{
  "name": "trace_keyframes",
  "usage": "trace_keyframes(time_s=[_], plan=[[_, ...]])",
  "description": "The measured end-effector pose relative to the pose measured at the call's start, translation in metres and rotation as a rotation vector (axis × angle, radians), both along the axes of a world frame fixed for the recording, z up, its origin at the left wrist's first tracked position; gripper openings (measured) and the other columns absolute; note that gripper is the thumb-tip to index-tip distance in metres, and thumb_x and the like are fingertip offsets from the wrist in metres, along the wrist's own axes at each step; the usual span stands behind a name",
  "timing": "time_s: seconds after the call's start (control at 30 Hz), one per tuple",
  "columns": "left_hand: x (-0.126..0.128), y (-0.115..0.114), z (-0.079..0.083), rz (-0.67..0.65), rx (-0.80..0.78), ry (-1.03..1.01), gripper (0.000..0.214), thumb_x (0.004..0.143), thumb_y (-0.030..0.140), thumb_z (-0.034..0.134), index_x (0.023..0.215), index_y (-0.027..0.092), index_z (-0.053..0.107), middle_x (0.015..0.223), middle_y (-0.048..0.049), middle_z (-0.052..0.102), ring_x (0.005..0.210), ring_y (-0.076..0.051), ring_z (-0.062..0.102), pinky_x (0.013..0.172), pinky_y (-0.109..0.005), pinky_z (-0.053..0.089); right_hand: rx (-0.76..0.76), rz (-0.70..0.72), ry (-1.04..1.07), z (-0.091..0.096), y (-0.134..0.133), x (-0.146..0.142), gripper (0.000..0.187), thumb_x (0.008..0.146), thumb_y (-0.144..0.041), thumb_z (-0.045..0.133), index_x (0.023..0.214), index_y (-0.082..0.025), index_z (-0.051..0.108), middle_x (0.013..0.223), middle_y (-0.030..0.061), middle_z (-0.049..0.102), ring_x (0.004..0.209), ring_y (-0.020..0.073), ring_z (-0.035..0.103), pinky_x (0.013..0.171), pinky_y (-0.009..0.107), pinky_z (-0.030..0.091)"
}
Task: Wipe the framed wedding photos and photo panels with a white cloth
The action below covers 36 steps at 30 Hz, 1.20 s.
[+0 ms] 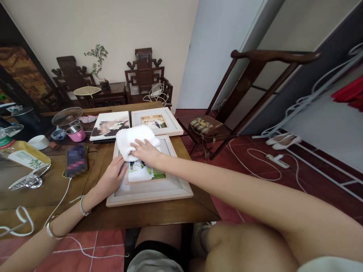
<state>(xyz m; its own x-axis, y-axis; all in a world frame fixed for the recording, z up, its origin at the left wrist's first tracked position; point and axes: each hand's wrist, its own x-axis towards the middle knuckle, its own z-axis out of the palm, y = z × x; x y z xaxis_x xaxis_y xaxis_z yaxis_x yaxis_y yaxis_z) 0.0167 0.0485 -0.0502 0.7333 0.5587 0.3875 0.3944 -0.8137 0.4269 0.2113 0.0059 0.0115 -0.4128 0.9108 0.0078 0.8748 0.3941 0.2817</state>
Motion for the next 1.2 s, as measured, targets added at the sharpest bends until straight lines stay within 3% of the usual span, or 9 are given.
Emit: trace_keyframes(time_s=[0.13, 0.33, 0.47, 0.57, 0.67, 0.77, 0.93, 1.07, 1.2], plan=[[-0.001, -0.002, -0.004, 0.072, -0.012, -0.003, 0.041, 0.097, 0.024, 0.041, 0.137, 0.014, 0.048, 0.142, -0.0166, 0.050, 0.135, -0.028, 0.044, 0.112, -0.049, 0.038, -0.052, -0.057, -0.046, 0.005, -0.015, 0.033, 0.033, 0.090, -0.005, 0.046, 0.114, -0.015, 0.067, 0.145, 0.0147, 0.048, 0.135, 0.0326, 0.040, 0.098, 0.046, 0.045], [0.000, -0.003, -0.002, 0.076, -0.029, 0.038, 0.041, 0.098, 0.025, 0.040, 0.137, 0.014, 0.049, 0.143, -0.0160, 0.050, 0.137, -0.027, 0.043, 0.114, -0.048, 0.037, -0.096, -0.307, -0.064, 0.020, -0.054, 0.061, 0.034, 0.086, 0.003, 0.045, 0.105, -0.012, 0.070, 0.125, 0.0194, 0.063, 0.119, 0.0297, 0.056, 0.084, 0.038, 0.052], [0.001, -0.002, -0.002, 0.078, -0.020, 0.006, 0.040, 0.098, 0.025, 0.041, 0.136, 0.016, 0.050, 0.142, -0.0149, 0.051, 0.135, -0.026, 0.045, 0.114, -0.048, 0.036, -0.221, -0.383, -0.032, 0.041, -0.075, 0.035, 0.032, 0.084, 0.003, 0.048, 0.101, -0.010, 0.072, 0.108, 0.0207, 0.069, 0.103, 0.0291, 0.065, 0.076, 0.033, 0.052], [0.001, -0.002, -0.003, 0.081, -0.027, -0.002, 0.039, 0.097, 0.025, 0.042, 0.135, 0.015, 0.051, 0.142, -0.0160, 0.051, 0.135, -0.027, 0.045, 0.114, -0.049, 0.036, -0.444, -0.356, -0.034, 0.067, -0.092, 0.000, 0.029, 0.080, 0.003, 0.053, 0.097, -0.009, 0.073, 0.096, 0.0179, 0.072, 0.091, 0.0285, 0.069, 0.073, 0.032, 0.050], [0.000, -0.003, -0.004, 0.078, -0.027, -0.008, 0.039, 0.098, 0.026, 0.042, 0.135, 0.016, 0.050, 0.142, -0.0157, 0.051, 0.135, -0.027, 0.045, 0.113, -0.049, 0.036, -0.670, -0.290, 0.029, 0.093, -0.109, -0.028, 0.031, 0.073, 0.002, 0.059, 0.096, -0.012, 0.074, 0.095, 0.0142, 0.073, 0.087, 0.0262, 0.069, 0.066, 0.030, 0.046], [0.000, -0.003, -0.006, 0.071, -0.018, -0.024, 0.040, 0.098, 0.026, 0.042, 0.137, 0.017, 0.048, 0.142, -0.0149, 0.051, 0.136, -0.026, 0.044, 0.113, -0.048, 0.036, -0.751, -0.319, 0.104, 0.104, -0.116, -0.040, 0.032, 0.076, -0.001, 0.056, 0.100, -0.015, 0.072, 0.099, 0.0123, 0.071, 0.086, 0.0253, 0.068, 0.060, 0.030, 0.043], [0.000, -0.004, -0.005, 0.083, -0.032, -0.002, 0.040, 0.098, 0.025, 0.042, 0.135, 0.016, 0.050, 0.142, -0.0158, 0.050, 0.135, -0.027, 0.044, 0.113, -0.049, 0.036, -0.483, -0.385, 0.113, 0.073, -0.097, -0.027, 0.044, 0.080, 0.001, 0.051, 0.120, -0.013, 0.065, 0.103, 0.0160, 0.069, 0.095, 0.0277, 0.067, 0.071, 0.032, 0.049], [0.002, -0.005, -0.001, 0.094, -0.042, 0.020, 0.039, 0.097, 0.024, 0.042, 0.134, 0.014, 0.051, 0.141, -0.0165, 0.051, 0.135, -0.028, 0.045, 0.113, -0.049, 0.036, -0.215, -0.469, 0.044, 0.043, -0.070, 0.001, 0.051, 0.082, 0.002, 0.049, 0.129, -0.016, 0.059, 0.119, 0.0197, 0.064, 0.106, 0.0320, 0.063, 0.073, 0.035, 0.054], [0.003, -0.004, -0.001, 0.085, -0.036, 0.021, 0.040, 0.098, 0.024, 0.041, 0.135, 0.014, 0.050, 0.143, -0.0168, 0.049, 0.136, -0.027, 0.044, 0.113, -0.048, 0.036, 0.009, -0.489, -0.003, 0.027, -0.048, 0.031, 0.050, 0.086, 0.001, 0.046, 0.131, -0.015, 0.057, 0.139, 0.0237, 0.050, 0.120, 0.0382, 0.053, 0.069, 0.039, 0.058]])
